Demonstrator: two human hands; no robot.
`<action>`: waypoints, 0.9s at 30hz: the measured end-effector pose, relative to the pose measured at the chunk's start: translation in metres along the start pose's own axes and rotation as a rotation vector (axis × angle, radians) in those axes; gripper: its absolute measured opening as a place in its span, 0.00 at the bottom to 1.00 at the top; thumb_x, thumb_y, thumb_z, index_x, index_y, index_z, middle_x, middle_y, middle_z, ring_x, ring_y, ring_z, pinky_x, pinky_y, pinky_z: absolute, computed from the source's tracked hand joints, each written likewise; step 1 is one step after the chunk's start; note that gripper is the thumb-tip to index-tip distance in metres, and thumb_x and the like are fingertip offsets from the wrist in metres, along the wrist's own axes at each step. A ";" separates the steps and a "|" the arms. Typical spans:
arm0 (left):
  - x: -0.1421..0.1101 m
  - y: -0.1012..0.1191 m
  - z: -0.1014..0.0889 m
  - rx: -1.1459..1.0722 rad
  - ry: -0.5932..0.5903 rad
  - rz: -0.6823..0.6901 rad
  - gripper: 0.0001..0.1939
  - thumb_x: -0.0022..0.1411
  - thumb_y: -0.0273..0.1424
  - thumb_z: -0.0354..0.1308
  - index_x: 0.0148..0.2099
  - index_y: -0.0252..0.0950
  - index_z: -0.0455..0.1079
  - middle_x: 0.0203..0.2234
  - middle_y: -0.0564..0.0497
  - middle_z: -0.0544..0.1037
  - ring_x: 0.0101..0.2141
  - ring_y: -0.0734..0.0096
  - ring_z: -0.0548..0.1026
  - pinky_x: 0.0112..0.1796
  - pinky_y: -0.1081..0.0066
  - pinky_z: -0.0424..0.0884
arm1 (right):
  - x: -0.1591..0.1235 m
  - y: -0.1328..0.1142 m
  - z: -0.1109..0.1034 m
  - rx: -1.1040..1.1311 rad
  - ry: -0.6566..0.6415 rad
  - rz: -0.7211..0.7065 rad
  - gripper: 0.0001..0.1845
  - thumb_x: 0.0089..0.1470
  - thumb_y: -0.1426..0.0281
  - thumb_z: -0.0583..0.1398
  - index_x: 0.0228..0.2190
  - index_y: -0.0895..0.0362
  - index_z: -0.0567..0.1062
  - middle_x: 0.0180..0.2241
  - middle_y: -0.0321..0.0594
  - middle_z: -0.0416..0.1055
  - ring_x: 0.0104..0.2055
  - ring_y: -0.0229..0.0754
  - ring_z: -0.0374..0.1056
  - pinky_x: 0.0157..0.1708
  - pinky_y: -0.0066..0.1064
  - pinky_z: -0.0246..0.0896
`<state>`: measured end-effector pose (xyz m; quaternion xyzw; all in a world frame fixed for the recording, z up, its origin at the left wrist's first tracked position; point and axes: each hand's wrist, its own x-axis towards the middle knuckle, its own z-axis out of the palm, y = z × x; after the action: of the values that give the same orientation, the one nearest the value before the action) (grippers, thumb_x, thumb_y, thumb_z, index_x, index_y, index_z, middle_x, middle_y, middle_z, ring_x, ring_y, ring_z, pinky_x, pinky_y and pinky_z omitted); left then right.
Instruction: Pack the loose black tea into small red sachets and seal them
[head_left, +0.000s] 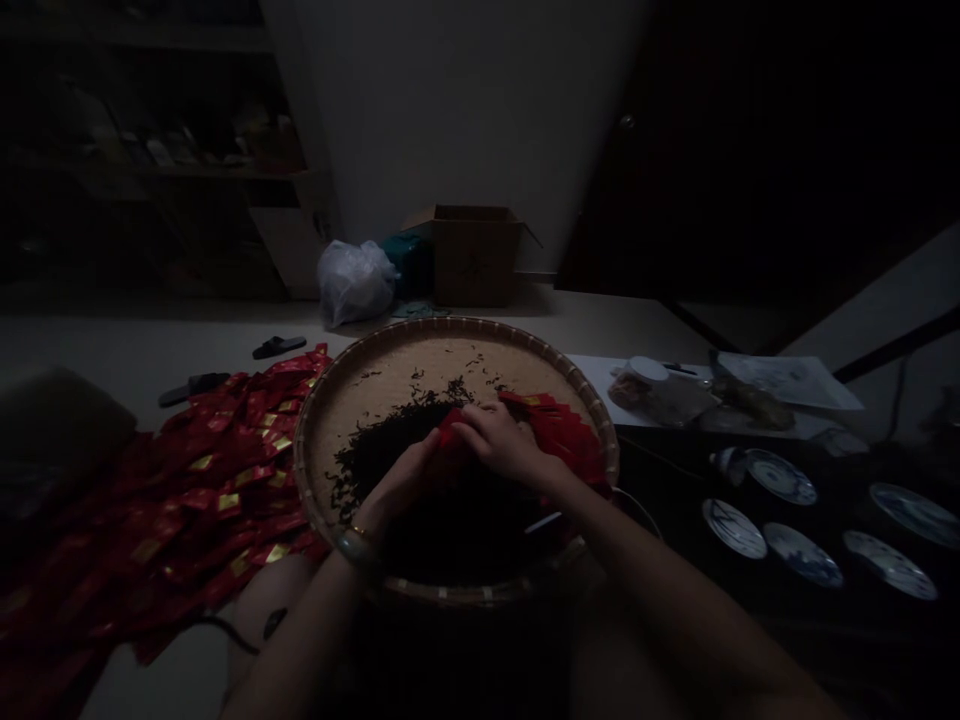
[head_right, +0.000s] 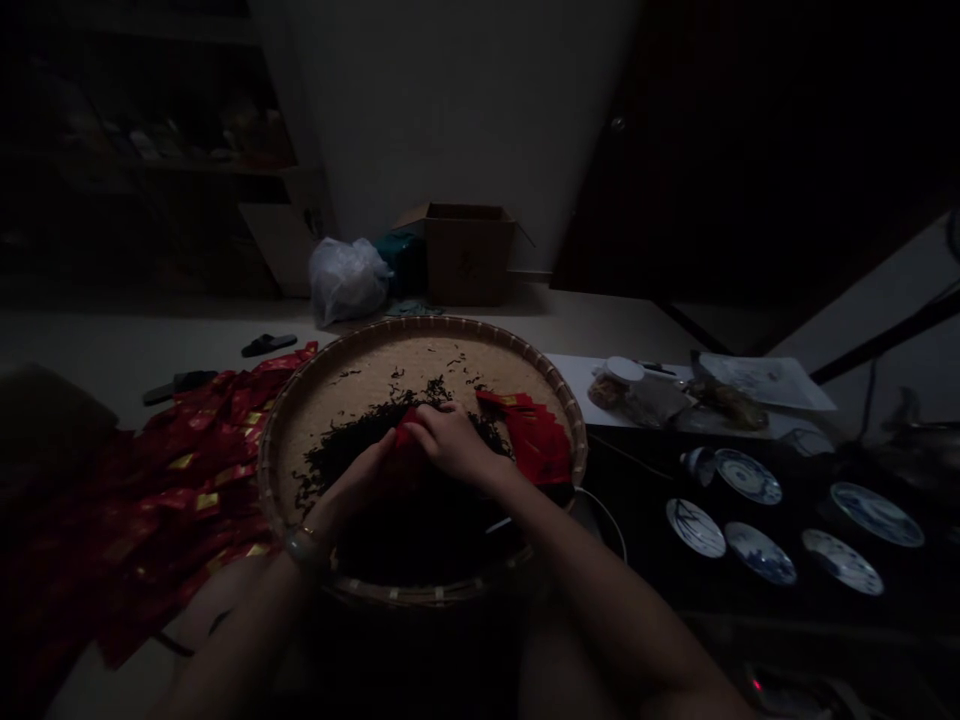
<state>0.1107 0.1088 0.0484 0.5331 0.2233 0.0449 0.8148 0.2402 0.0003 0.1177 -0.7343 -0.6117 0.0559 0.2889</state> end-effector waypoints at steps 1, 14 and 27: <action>0.000 -0.001 0.000 0.003 -0.025 0.018 0.35 0.53 0.57 0.53 0.43 0.29 0.72 0.24 0.47 0.75 0.22 0.72 0.70 0.23 0.73 0.64 | 0.001 0.001 0.000 0.008 -0.023 -0.001 0.10 0.60 0.69 0.55 0.26 0.56 0.68 0.26 0.36 0.66 0.33 0.40 0.62 0.41 0.32 0.54; -0.003 0.002 -0.003 -0.018 -0.102 0.075 0.28 0.52 0.52 0.58 0.43 0.31 0.73 0.30 0.47 0.76 0.26 0.71 0.71 0.29 0.71 0.66 | -0.009 -0.003 -0.012 0.104 0.014 -0.100 0.06 0.51 0.72 0.63 0.34 0.54 0.76 0.34 0.36 0.77 0.38 0.43 0.70 0.53 0.42 0.48; -0.011 0.009 -0.008 0.081 -0.105 0.201 0.18 0.43 0.38 0.68 0.31 0.29 0.73 0.22 0.50 0.74 0.24 0.73 0.67 0.28 0.73 0.65 | -0.030 -0.028 -0.042 -0.086 0.376 -0.525 0.05 0.56 0.71 0.58 0.32 0.55 0.75 0.33 0.37 0.77 0.35 0.40 0.67 0.45 0.39 0.53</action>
<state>0.0992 0.1163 0.0570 0.5867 0.1275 0.0893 0.7947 0.2271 -0.0400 0.1578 -0.5607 -0.7177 -0.1831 0.3701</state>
